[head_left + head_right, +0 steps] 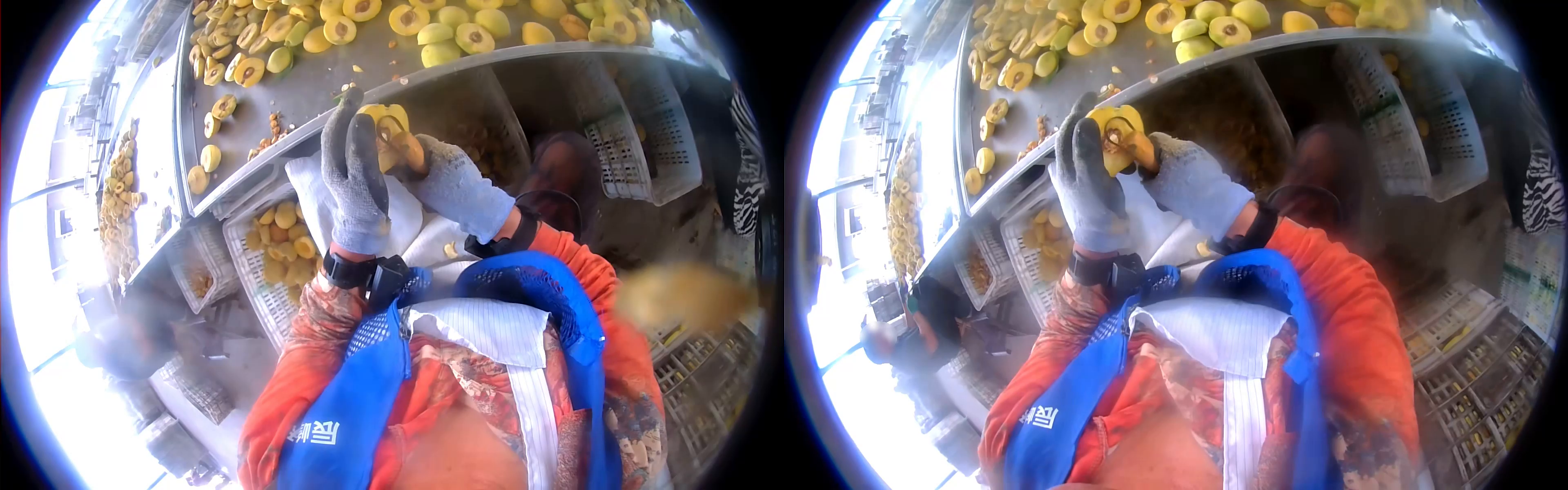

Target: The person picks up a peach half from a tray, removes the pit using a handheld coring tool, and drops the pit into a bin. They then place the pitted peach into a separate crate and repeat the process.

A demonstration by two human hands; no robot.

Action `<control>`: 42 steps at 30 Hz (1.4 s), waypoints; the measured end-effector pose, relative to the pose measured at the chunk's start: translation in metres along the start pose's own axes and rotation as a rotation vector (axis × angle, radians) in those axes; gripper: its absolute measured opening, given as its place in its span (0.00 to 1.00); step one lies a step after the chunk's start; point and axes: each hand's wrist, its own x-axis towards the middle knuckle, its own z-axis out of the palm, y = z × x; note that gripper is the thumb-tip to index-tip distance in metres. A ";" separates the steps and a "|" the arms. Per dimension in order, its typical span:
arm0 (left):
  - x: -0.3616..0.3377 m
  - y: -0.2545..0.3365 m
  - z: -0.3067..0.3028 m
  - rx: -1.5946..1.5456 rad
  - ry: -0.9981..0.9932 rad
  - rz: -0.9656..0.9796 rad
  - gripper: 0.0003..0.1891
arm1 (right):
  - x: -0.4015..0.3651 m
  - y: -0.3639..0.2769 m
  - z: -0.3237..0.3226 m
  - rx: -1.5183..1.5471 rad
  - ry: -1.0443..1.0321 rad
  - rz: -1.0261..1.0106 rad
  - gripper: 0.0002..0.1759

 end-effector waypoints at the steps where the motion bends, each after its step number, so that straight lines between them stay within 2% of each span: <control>1: -0.001 0.002 -0.002 0.006 -0.020 -0.028 0.20 | -0.003 -0.002 0.000 0.006 -0.028 0.018 0.14; 3: 0.001 0.008 -0.008 0.049 -0.087 -0.106 0.19 | -0.009 -0.003 -0.002 0.014 -0.087 0.051 0.21; 6: -0.002 -0.002 -0.007 0.037 -0.098 -0.156 0.18 | -0.012 -0.006 -0.005 0.166 -0.091 0.081 0.09; 9: -0.002 -0.001 -0.005 -0.100 -0.029 -0.185 0.16 | -0.016 -0.041 -0.020 0.563 -0.317 0.411 0.09; 12: 0.001 0.009 -0.001 -0.072 -0.025 -0.168 0.15 | -0.023 -0.046 -0.019 0.812 -0.316 0.457 0.08; 13: 0.003 0.012 0.000 -0.031 -0.040 -0.154 0.15 | -0.020 -0.043 -0.018 0.702 -0.312 0.478 0.08; 15: 0.012 0.023 -0.003 -0.009 -0.162 -0.363 0.15 | -0.012 -0.032 -0.017 0.481 -0.298 0.524 0.08; 16: 0.016 0.026 -0.005 0.003 -0.218 -0.464 0.15 | -0.011 -0.028 -0.016 0.501 -0.319 0.558 0.07; 19: 0.009 0.011 0.000 0.239 -0.089 -0.122 0.16 | -0.015 -0.035 -0.018 0.905 -0.369 0.620 0.08; 22: 0.008 0.015 0.002 0.144 -0.081 -0.202 0.16 | -0.014 -0.029 -0.025 0.787 -0.442 0.553 0.05; 25: 0.024 -0.002 -0.015 -0.183 -0.389 -0.402 0.14 | -0.014 -0.021 -0.032 0.584 -0.568 0.538 0.06; 26: 0.030 -0.005 -0.014 -0.122 -0.432 -0.493 0.13 | -0.013 -0.024 -0.037 0.564 -0.610 0.536 0.08; 29: 0.034 -0.020 -0.002 0.086 -0.313 -0.200 0.13 | -0.011 -0.022 -0.033 0.981 -0.584 0.646 0.06; 30: 0.034 -0.012 0.002 -0.238 -0.253 -0.375 0.15 | -0.012 -0.015 -0.028 0.947 -0.549 0.432 0.06; 32: 0.023 -0.002 0.011 -0.308 -0.146 -0.295 0.17 | -0.018 0.007 -0.010 0.859 -0.468 0.014 0.07; 34: 0.015 -0.011 0.011 -0.286 -0.091 -0.262 0.20 | -0.019 -0.006 -0.009 1.303 -0.480 0.467 0.08; 35: 0.016 -0.001 0.013 -0.492 -0.074 -0.429 0.19 | -0.021 -0.007 -0.007 1.397 -0.468 0.541 0.08; 37: 0.020 -0.009 0.009 -0.501 -0.112 -0.417 0.18 | -0.015 -0.003 -0.011 1.269 -0.492 0.465 0.09; 38: 0.031 -0.009 0.006 -0.417 -0.172 -0.512 0.17 | -0.010 -0.015 -0.023 1.115 -0.515 0.503 0.09; 41: 0.047 -0.013 0.011 -0.245 -0.267 -0.289 0.17 | 0.001 -0.023 -0.047 1.074 -0.598 0.542 0.08; 42: 0.046 -0.015 0.016 -0.310 -0.220 -0.271 0.18 | 0.000 -0.035 -0.055 1.170 -0.618 0.586 0.07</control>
